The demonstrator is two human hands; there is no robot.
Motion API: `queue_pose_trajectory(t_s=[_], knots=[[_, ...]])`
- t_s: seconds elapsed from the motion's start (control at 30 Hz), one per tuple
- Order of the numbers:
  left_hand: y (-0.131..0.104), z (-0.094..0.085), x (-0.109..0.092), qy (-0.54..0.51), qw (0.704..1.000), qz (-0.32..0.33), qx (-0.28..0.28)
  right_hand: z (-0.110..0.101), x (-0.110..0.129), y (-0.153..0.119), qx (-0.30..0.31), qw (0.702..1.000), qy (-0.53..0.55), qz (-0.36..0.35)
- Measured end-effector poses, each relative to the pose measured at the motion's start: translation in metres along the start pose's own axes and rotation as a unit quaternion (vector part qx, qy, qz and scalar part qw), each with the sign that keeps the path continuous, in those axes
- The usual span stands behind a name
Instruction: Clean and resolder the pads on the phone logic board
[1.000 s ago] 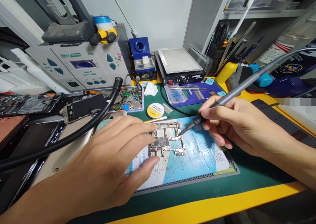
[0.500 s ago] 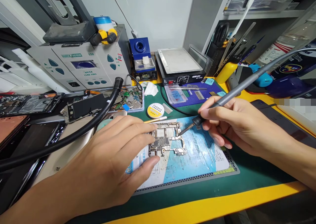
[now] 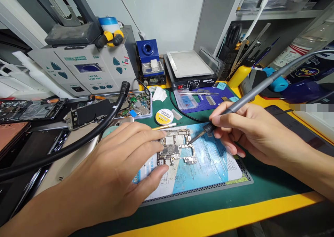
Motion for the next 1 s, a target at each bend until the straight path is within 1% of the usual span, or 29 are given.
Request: queue_pose_trajectory(t_s=[0.17, 0.53, 0.67, 1.0], knots=[[0.0011, -0.0004, -0.0012, 0.000, 1.000, 0.003, -0.008, -0.0005, 0.0006, 0.0000, -0.002, 1.000, 0.000, -0.005], [0.0008, -0.0011, -0.0013, -0.003, 1.000, -0.007, -0.005, -0.0006, -0.0002, -0.0009, 0.001, 1.000, 0.004, -0.004], [0.0011, -0.0018, -0.0011, -0.004, 1.000, 0.000, -0.006, -0.0006, -0.0004, -0.0001, 0.002, 1.000, 0.002, -0.007], [-0.0002, 0.0007, 0.0006, -0.003, 1.000, -0.017, -0.008, 0.0005, 0.0008, 0.0000, -0.003, 1.000, 0.011, 0.000]])
Point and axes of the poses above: each hand's wrist, its own y-axis towards the middle knuckle, its own z-axis out of the palm, x = y × z, the point moved 2 cm from there along y, towards the middle knuckle, and after that the axes turned 12 degrees about -y, right-handed, at the moved point
